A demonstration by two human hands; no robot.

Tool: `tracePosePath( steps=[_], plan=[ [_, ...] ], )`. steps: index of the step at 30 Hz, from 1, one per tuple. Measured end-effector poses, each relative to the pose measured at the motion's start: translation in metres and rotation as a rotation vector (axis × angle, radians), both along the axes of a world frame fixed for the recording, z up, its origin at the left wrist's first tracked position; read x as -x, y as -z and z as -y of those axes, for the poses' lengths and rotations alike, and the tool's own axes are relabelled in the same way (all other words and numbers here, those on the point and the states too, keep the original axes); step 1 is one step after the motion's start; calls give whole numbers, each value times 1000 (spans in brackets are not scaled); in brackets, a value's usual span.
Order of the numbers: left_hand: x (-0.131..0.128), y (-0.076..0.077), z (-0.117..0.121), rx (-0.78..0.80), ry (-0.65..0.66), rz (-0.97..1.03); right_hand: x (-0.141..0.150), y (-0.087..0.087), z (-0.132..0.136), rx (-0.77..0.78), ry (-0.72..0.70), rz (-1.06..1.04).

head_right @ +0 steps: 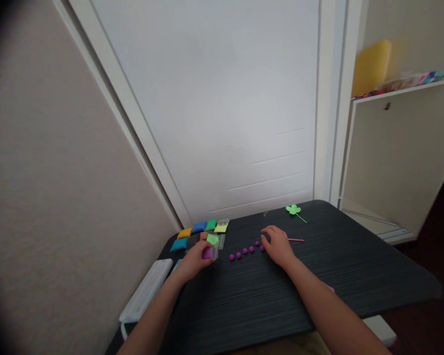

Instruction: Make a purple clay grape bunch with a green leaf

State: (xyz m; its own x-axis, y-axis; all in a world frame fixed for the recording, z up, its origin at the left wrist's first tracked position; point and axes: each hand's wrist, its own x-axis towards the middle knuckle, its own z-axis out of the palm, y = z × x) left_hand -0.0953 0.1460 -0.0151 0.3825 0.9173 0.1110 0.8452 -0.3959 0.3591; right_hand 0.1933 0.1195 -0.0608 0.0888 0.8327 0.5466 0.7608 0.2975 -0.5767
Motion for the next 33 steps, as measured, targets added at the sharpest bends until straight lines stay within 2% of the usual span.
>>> tracePosePath(
  steps=[3,5,8,11,14,20,28,33],
  plan=[
    [-8,-11,31,-157,23,195,16,-16,20,-19,-27,-19],
    [-17,-18,55,-208,71,288,35,-27,45,-3,-126,-111],
    [-30,-23,87,-236,181,280,64,-38,86,158,-326,-346],
    [-38,-18,102,-237,211,219,81,-37,109,307,-380,-473],
    [-41,-7,106,-202,200,195,83,-27,112,381,-402,-502],
    [-41,14,109,-94,228,272,79,-4,110,512,-480,-637],
    [-35,42,108,-56,234,324,91,5,120,431,-403,-525],
    [-28,53,110,-153,170,330,94,5,122,392,-341,-481]
  ],
)
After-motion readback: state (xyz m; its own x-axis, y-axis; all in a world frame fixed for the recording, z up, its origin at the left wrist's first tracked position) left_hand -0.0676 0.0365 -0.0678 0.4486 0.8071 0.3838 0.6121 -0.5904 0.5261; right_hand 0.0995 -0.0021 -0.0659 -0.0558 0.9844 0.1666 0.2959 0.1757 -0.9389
